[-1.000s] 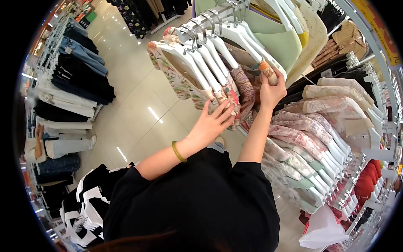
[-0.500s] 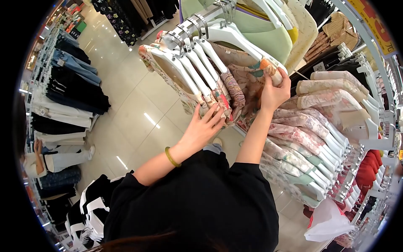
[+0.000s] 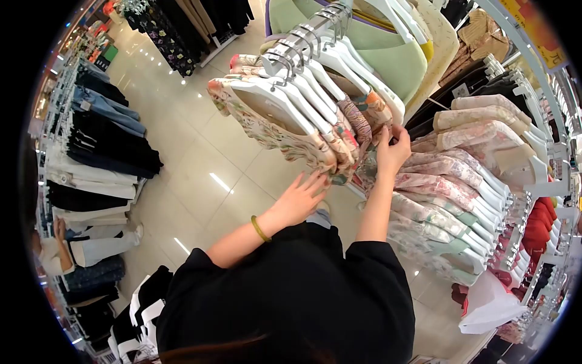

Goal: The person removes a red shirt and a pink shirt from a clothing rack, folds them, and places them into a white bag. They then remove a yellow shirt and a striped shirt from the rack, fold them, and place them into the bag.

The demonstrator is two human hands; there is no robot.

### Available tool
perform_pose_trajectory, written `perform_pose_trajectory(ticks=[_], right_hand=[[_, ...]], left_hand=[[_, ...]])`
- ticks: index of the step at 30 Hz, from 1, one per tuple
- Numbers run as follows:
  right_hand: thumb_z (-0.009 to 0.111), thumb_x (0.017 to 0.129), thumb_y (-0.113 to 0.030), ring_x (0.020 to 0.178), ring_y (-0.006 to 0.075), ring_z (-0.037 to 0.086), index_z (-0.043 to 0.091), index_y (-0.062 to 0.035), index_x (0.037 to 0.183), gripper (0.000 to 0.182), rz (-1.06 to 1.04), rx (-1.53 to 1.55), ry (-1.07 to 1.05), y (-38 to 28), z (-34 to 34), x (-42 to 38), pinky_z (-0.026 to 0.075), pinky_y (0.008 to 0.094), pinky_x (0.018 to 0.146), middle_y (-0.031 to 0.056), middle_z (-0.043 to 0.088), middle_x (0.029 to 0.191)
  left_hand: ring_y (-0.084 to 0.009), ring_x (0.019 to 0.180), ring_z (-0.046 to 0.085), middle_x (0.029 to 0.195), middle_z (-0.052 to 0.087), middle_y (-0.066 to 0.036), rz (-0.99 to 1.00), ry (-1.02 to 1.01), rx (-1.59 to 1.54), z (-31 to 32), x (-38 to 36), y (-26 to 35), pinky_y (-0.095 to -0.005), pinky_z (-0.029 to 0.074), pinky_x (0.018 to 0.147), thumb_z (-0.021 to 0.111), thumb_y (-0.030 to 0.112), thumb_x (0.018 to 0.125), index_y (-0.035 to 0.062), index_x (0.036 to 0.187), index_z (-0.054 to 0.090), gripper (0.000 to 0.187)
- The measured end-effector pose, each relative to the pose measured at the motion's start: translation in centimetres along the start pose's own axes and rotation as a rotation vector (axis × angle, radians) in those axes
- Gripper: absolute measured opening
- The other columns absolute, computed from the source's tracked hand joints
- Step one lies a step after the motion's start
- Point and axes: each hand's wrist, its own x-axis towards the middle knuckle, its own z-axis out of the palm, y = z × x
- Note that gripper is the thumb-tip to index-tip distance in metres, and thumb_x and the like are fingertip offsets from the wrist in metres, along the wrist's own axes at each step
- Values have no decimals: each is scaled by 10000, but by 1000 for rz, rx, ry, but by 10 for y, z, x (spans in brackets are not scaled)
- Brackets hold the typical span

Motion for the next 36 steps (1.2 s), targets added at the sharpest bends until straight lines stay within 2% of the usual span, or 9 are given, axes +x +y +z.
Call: perform_pose_trajectory(ticks=[2,5,10,12,17,21,28,31,36], right_hand=[[677,854,-142,844,210,632,652,-4,977,187,32,81,-27,-21,-4,-28,494,323,760,118,660,930],[624,876,-82,890,290,625,626,6,982,138,-171,43,-14,-37,1,-80,482,350,818,148,647,957],[604,848,-30,873,343,600,575,24,1059,219,72,23,-69,-32,-7,-168,478,389,814,178,604,1006],[612,798,-38,831,368,593,581,13,1012,222,65,-124,-234,-30,-14,-203,488,426,775,196,605,966],[658,791,-205,972,381,614,609,-34,1061,323,-5,-375,-1081,-19,-38,-271,504,460,845,174,629,1066],[681,791,-259,927,367,643,630,-34,985,302,109,-416,-1003,-18,-62,-283,531,453,797,165,658,984],[666,816,-263,896,373,648,628,-20,961,286,224,-453,-783,7,-159,-297,533,467,762,185,664,951],[616,851,-294,975,364,623,587,-46,1100,353,348,-458,-866,33,-219,-306,518,460,817,177,635,1049],[646,835,-278,978,372,620,599,-50,1118,367,448,-448,-577,90,-347,-345,514,462,820,183,638,1060]], left_hand=[[-313,1429,213,1493,310,-176,-47,-162,-101,9,-14,-8,-525,255,1115,679,274,803,97,1281,533,530],[-336,1418,232,1468,335,-201,-66,-125,-209,26,-37,-23,-535,259,1111,734,252,748,69,1235,552,551],[-354,1394,272,1459,343,-212,-63,-148,-288,50,-77,-52,-532,283,1101,730,276,765,78,1238,549,544],[-364,1353,336,1424,386,-222,-96,-265,-317,74,-90,-64,-522,319,1079,725,304,766,76,1239,553,552],[-351,1145,553,1224,578,-173,60,-753,-220,132,-107,-77,-490,433,951,665,454,809,97,1202,571,539],[-355,1112,571,1192,589,-165,338,-813,-183,151,-97,-57,-505,460,919,634,452,847,84,1211,544,526],[-355,1130,567,1217,583,-177,483,-865,-46,147,-56,23,-503,462,932,615,457,857,98,1279,524,561],[-377,1151,555,1272,560,-190,530,-887,23,147,-23,83,-481,468,942,610,448,864,96,1289,521,559],[-387,1137,554,1251,566,-200,718,-883,-17,150,28,232,-471,466,945,629,413,858,74,1264,526,539]])
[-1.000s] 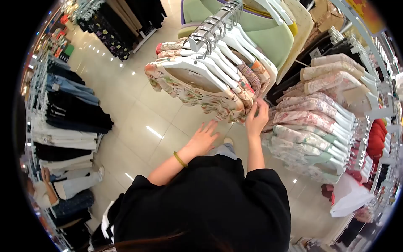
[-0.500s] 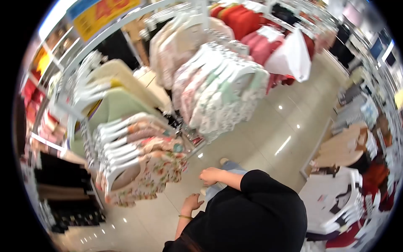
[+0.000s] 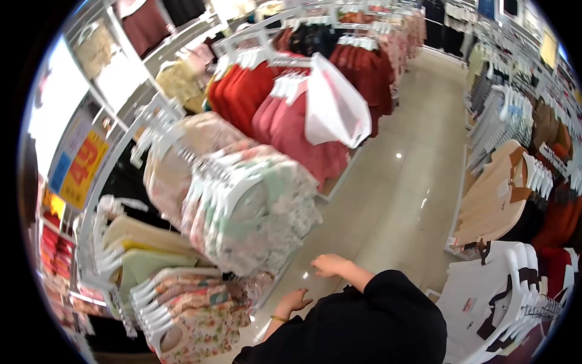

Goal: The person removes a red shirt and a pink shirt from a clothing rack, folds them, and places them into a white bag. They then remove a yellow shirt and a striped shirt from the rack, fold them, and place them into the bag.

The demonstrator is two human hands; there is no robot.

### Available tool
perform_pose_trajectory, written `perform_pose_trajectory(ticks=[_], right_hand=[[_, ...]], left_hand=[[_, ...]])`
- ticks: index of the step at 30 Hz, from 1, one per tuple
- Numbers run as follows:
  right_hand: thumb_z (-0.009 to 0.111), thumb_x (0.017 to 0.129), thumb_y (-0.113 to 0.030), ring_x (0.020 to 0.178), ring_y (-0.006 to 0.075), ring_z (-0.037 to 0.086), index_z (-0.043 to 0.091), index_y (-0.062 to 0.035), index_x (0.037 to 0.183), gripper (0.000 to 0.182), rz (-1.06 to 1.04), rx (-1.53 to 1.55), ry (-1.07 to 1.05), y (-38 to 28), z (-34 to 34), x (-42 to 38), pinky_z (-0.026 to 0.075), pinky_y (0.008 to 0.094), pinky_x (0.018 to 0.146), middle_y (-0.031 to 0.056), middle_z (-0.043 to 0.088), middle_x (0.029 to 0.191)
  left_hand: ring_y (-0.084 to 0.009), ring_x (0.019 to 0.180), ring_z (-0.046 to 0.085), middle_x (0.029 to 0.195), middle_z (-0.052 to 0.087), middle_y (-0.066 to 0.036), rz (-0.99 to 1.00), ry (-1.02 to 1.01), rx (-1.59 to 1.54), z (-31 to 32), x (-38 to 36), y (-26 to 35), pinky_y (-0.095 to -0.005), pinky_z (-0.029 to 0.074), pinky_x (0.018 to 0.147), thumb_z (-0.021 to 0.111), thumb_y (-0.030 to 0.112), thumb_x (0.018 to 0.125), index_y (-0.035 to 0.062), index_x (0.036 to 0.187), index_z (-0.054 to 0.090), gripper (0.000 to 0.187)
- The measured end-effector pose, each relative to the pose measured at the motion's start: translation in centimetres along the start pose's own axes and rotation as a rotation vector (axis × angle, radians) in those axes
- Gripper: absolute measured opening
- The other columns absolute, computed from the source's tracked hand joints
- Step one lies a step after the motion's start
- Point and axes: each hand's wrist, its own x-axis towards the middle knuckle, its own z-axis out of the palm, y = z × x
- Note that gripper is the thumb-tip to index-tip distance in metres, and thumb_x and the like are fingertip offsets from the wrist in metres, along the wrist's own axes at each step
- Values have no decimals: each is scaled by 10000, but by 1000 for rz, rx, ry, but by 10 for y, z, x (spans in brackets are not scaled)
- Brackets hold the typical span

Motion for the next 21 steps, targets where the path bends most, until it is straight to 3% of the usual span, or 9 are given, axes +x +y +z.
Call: perform_pose_trajectory(ticks=[4,6,11,15,19,21], right_hand=[[670,824,-259,978,374,623,616,-34,1102,362,228,59,165,79,-47,-58,515,456,825,184,644,1057],[667,827,-261,979,367,628,616,-21,1110,374,335,37,186,116,-67,-91,517,451,829,183,648,1063],[657,836,-282,957,383,624,622,-43,1096,355,483,307,388,177,-56,-142,506,461,829,190,645,1043],[645,841,-301,943,380,630,626,-50,1110,368,566,381,383,195,-32,-148,499,453,845,189,652,1042],[614,862,-284,953,385,625,625,-47,1092,331,410,519,318,220,-29,-143,487,451,852,196,661,1024],[601,871,-273,978,384,619,620,-55,1109,323,450,561,259,254,-38,-139,485,454,859,195,654,1045]], left_hand=[[-394,1152,534,1297,519,-201,284,122,31,-65,93,75,-477,462,942,633,338,859,57,1286,491,530],[-403,1195,494,1369,438,-206,486,319,-9,-107,117,127,-471,449,958,638,284,856,39,1316,449,555],[-413,1257,429,1401,378,-225,716,588,-153,-187,156,234,-443,408,1014,656,169,842,20,1323,435,551],[-411,1256,435,1392,393,-218,766,600,-224,-216,193,269,-438,409,1014,658,140,836,10,1312,439,539],[-408,1219,466,1351,431,-213,716,392,-223,-226,251,277,-428,433,987,656,149,839,0,1291,447,520],[-407,1206,477,1334,445,-212,697,304,-210,-223,292,284,-427,438,981,655,153,840,1,1287,449,515]])
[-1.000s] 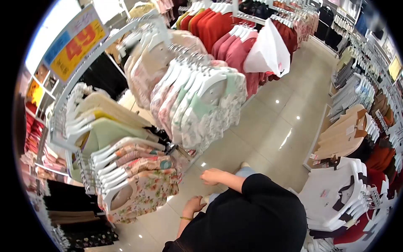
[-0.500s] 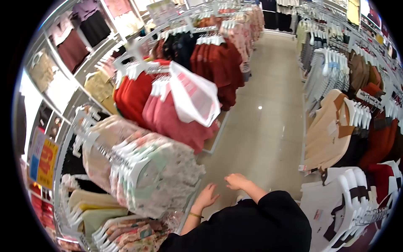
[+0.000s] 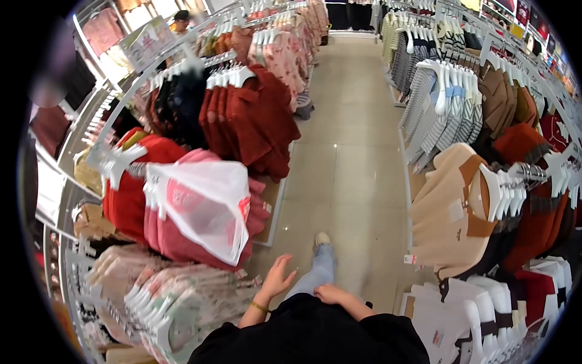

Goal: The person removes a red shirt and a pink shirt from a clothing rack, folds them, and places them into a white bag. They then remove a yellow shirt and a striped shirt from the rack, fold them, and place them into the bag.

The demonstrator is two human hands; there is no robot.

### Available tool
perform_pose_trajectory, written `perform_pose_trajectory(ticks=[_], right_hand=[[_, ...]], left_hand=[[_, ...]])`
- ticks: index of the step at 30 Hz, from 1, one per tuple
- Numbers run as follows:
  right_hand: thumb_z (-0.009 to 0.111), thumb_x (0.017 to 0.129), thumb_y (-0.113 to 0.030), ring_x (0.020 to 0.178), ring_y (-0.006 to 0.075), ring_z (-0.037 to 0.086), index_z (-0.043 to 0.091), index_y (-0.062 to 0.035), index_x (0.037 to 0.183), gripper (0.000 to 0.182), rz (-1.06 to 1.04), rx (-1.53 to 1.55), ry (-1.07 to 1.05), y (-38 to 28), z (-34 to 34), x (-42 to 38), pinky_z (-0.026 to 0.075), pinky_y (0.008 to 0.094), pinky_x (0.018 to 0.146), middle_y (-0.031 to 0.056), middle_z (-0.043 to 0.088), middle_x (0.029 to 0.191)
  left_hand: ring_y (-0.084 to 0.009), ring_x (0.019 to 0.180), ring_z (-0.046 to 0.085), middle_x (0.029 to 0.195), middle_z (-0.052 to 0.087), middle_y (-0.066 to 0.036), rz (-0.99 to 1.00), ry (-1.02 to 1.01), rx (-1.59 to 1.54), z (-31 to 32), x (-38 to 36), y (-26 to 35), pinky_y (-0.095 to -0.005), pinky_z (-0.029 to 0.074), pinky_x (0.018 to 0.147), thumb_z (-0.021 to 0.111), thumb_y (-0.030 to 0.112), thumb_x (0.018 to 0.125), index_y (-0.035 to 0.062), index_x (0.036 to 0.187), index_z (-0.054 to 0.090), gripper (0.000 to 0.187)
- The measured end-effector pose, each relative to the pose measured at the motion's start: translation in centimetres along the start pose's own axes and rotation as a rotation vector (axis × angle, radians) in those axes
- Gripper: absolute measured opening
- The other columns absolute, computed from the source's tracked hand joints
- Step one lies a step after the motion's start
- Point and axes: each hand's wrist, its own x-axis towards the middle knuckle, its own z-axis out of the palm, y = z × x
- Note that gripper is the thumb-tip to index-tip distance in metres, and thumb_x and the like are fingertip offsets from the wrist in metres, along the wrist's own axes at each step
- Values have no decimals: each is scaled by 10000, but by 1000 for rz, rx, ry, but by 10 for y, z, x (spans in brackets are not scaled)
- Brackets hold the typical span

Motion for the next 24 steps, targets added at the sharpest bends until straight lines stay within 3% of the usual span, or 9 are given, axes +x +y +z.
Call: perform_pose_trajectory(ticks=[2,6,8,10,16,19,22,23,24], right_hand=[[598,874,-273,992,382,614,621,-57,1112,323,76,-26,44,11,-46,10,487,455,859,194,650,1059],[599,875,-273,1026,375,603,623,-61,1117,322,284,-176,82,20,-170,43,491,461,860,189,644,1076],[605,873,-270,1008,372,610,620,-57,1115,323,291,-228,157,26,-228,56,498,459,848,191,644,1060],[614,868,-268,963,371,626,626,-44,1098,321,217,-231,422,36,-278,67,510,448,824,189,646,1038],[629,861,-262,897,374,644,640,-22,1061,312,280,55,751,81,-353,69,521,443,788,199,663,983],[628,866,-280,936,381,635,650,-30,1066,321,431,-5,519,142,-346,71,506,451,820,212,665,1008],[632,865,-299,964,391,623,649,-24,1056,335,511,30,393,184,-364,78,496,465,843,220,659,1029],[639,862,-308,973,401,616,645,-15,1045,346,524,57,334,200,-383,80,491,479,849,225,654,1036],[639,862,-308,973,401,616,645,-15,1045,346,532,54,345,213,-409,85,491,479,849,225,654,1036]], left_hand=[[-408,1191,488,1313,459,-213,-29,-92,6,6,36,-22,-432,442,975,649,169,843,5,1285,449,512],[-408,1189,490,1314,459,-213,24,-90,-22,-9,139,-23,-439,445,974,644,177,843,23,1294,445,517],[-406,1181,495,1314,460,-205,38,-65,-36,-28,196,-11,-434,451,968,642,154,839,28,1289,449,506],[-399,1170,504,1305,470,-197,103,16,40,-47,248,2,-429,456,960,637,130,836,26,1279,456,490],[-376,1119,537,1268,498,-185,87,114,-28,-52,369,-4,-422,476,924,636,115,830,22,1275,462,487],[-352,1093,550,1246,510,-191,-25,156,-92,-37,409,-45,-409,482,904,647,107,811,11,1276,465,509],[-337,1036,582,1218,540,-201,-119,353,41,-15,419,-128,-373,494,864,636,61,770,-30,1280,464,546],[-329,1059,584,1238,542,-205,-222,466,-159,10,409,-192,-361,503,855,608,20,757,-31,1283,465,547],[-325,1123,559,1276,526,-211,-434,516,-177,-1,405,-174,-365,505,851,580,-15,748,-31,1286,466,550]])
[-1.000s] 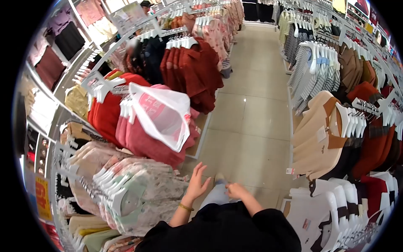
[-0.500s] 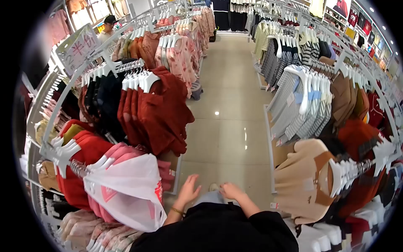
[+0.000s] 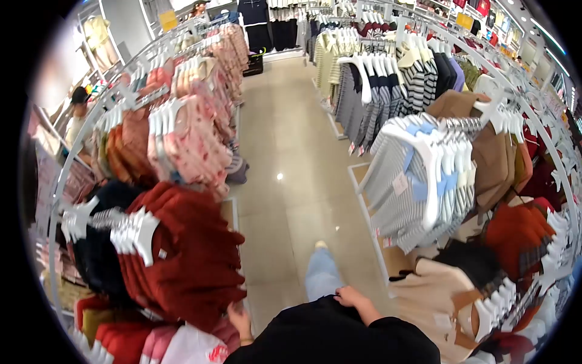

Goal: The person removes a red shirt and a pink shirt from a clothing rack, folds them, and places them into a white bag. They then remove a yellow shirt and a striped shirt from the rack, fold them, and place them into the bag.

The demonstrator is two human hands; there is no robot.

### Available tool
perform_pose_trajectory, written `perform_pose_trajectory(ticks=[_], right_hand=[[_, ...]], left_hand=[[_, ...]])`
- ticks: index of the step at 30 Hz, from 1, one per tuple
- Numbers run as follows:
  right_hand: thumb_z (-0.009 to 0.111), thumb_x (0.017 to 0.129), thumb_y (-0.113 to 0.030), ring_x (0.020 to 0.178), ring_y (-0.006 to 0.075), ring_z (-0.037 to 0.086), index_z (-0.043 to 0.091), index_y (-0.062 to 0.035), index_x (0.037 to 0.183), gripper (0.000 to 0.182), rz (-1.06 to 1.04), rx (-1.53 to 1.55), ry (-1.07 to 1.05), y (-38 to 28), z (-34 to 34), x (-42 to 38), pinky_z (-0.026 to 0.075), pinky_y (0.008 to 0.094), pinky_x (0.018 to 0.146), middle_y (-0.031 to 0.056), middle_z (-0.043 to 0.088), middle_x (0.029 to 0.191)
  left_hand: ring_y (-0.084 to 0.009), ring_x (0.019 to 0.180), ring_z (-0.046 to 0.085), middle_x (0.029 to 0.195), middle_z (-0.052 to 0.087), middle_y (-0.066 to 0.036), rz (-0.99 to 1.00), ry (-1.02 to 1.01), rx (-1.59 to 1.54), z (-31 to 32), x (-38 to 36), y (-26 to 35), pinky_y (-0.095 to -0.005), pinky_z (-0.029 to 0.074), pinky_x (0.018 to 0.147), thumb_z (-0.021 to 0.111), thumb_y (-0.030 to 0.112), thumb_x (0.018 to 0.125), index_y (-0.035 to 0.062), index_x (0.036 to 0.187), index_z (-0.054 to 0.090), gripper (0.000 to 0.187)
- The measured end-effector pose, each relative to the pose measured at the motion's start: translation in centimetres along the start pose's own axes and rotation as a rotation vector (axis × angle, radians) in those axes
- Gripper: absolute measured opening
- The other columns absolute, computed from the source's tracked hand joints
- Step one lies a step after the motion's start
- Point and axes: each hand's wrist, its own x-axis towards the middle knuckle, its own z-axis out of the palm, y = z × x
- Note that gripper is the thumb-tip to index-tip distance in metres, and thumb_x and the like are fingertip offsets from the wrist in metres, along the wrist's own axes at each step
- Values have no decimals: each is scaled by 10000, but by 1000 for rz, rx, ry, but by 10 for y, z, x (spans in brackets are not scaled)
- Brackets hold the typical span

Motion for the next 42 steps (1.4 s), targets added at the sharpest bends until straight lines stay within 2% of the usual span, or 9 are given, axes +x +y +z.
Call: perform_pose_trajectory(ticks=[5,13,19,23,25,29,32,36,42], right_hand=[[613,865,-356,973,402,617,637,-41,1115,403,8,-149,-43,18,-152,114,495,470,847,224,660,1032],[637,831,-212,938,402,617,613,-23,1016,266,-68,49,499,-33,-325,222,520,481,788,227,628,999],[620,809,-247,899,396,639,645,-18,986,291,25,-7,167,-36,-316,238,524,487,775,216,650,968],[653,805,-269,969,389,623,642,-30,1015,319,398,366,403,-17,-281,226,509,492,814,204,652,1001],[644,817,-261,993,386,612,632,-40,1043,316,475,365,801,-22,-256,199,503,490,819,204,641,1026],[625,840,-288,960,391,614,632,-55,1045,310,956,671,829,-45,-228,192,502,488,801,200,634,1019],[637,843,-313,955,394,614,633,-64,1045,321,1124,730,1062,-86,-199,200,501,485,803,199,638,1001],[652,837,-359,983,378,618,632,-77,1084,376,958,898,772,-128,-184,207,497,475,818,198,655,1026],[650,848,-381,991,390,612,624,-87,1135,412,1012,927,947,-142,-144,207,490,472,840,206,652,1056]], left_hand=[[-320,1065,579,1188,575,-193,-544,226,209,9,11,8,-356,498,827,575,-15,748,-34,1260,471,523],[-282,977,590,1103,591,-161,-496,-329,184,111,229,98,-330,485,758,573,33,776,-9,1209,492,443],[-253,910,597,1039,603,-137,-347,-833,350,233,410,175,-310,475,706,572,68,797,10,1171,508,384],[-234,865,602,997,611,-121,-271,-1061,495,305,507,234,-297,469,671,572,92,811,23,1145,518,345],[-224,843,605,976,615,-113,-239,-1124,531,348,547,262,-291,466,653,572,104,818,29,1132,524,327],[-205,799,610,933,623,-97,-154,-1159,461,458,604,321,-277,459,619,571,128,832,42,1107,534,290],[-191,765,614,901,629,-85,-105,-1192,328,548,606,367,-267,454,593,570,146,843,52,1088,542,264],[-172,721,619,859,637,-69,11,-1424,233,644,523,404,-254,448,558,570,170,857,64,1062,553,231],[-187,763,655,890,676,-88,549,-2080,521,629,331,367,-309,502,640,619,179,852,45,1025,606,219]])
